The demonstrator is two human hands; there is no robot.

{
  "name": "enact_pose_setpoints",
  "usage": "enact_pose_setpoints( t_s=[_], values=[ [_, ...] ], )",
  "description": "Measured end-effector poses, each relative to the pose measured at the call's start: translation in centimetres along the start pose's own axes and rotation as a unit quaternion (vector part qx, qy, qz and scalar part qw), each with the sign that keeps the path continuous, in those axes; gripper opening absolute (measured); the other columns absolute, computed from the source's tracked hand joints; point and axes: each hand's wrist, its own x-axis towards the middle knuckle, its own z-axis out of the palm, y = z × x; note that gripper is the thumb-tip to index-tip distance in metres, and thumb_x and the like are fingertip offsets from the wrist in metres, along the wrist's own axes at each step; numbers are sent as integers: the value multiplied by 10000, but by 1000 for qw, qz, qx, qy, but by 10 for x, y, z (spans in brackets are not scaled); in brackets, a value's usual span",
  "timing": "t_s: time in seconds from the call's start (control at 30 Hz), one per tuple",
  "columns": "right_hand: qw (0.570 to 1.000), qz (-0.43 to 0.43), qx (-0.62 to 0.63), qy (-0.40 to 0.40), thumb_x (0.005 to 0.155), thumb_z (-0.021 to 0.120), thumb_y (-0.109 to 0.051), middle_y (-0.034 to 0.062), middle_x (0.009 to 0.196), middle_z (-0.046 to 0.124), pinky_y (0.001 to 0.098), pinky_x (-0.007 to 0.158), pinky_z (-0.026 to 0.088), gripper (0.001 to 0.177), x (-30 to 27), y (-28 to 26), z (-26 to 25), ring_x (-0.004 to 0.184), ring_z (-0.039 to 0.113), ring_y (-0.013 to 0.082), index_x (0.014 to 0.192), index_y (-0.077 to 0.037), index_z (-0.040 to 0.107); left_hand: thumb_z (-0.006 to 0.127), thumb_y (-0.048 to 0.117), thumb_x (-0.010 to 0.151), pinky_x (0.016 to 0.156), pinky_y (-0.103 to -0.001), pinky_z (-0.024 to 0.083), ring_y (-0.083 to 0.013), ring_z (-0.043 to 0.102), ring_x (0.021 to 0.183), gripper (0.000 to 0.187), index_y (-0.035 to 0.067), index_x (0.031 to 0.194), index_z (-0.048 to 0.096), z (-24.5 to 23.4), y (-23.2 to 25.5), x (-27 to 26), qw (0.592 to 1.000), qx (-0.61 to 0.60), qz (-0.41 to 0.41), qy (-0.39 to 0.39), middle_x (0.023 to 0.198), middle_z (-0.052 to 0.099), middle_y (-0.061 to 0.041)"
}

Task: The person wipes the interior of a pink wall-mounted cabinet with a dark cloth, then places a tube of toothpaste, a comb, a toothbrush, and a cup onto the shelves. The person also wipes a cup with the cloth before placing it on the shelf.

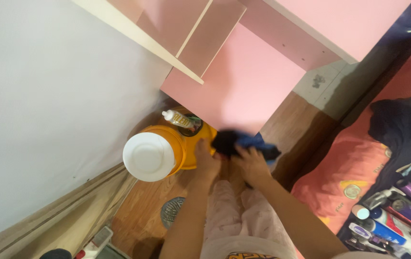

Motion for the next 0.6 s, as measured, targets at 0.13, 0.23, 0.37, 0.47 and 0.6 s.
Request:
enact_pose_setpoints(
  t_s=[0.13,0.23,0.37,0.47,0.6],
  values=[
    [990,30,30,-137,711,651,-102,2,1374,634,434,906,491,386,-47,23,-6,1096,568,316,1059,-217,770,672,89,839,1140,-503,388,-460,485,1338,656,-35,1441,442,12,-65,18,997,-31,-69,2,1442,492,-280],
    [989,85,91,-77,681,656,-74,13,1317,679,428,936,497,396,-71,58,-13,1072,595,318,1040,-195,772,635,127,903,971,-431,487,-368,613,1137,511,11,1390,535,40,-100,33,958,-146,-238,-59,1350,603,-288],
    [990,106,85,28,693,648,-46,59,1281,688,491,1049,446,400,-92,82,-16,1149,624,319,1058,-155,769,541,223,996,752,-372,541,-278,641,882,409,102,1387,521,78,-119,47,726,-491,-481,-38,1298,590,-195],
    [967,213,139,9,706,632,-20,53,1331,682,422,1020,487,439,-89,83,-20,1132,610,335,1104,-152,763,508,293,1050,737,-356,585,-265,661,880,389,145,1408,477,94,-121,73,609,-605,-507,77,1307,574,-104],
    [961,176,195,91,706,618,22,79,1323,690,416,1037,477,452,-72,72,-32,1159,625,329,1107,-125,764,447,472,1058,624,-328,553,-293,704,808,499,134,1425,443,106,-117,104,582,-619,-508,137,1231,619,-153]
  ],
)
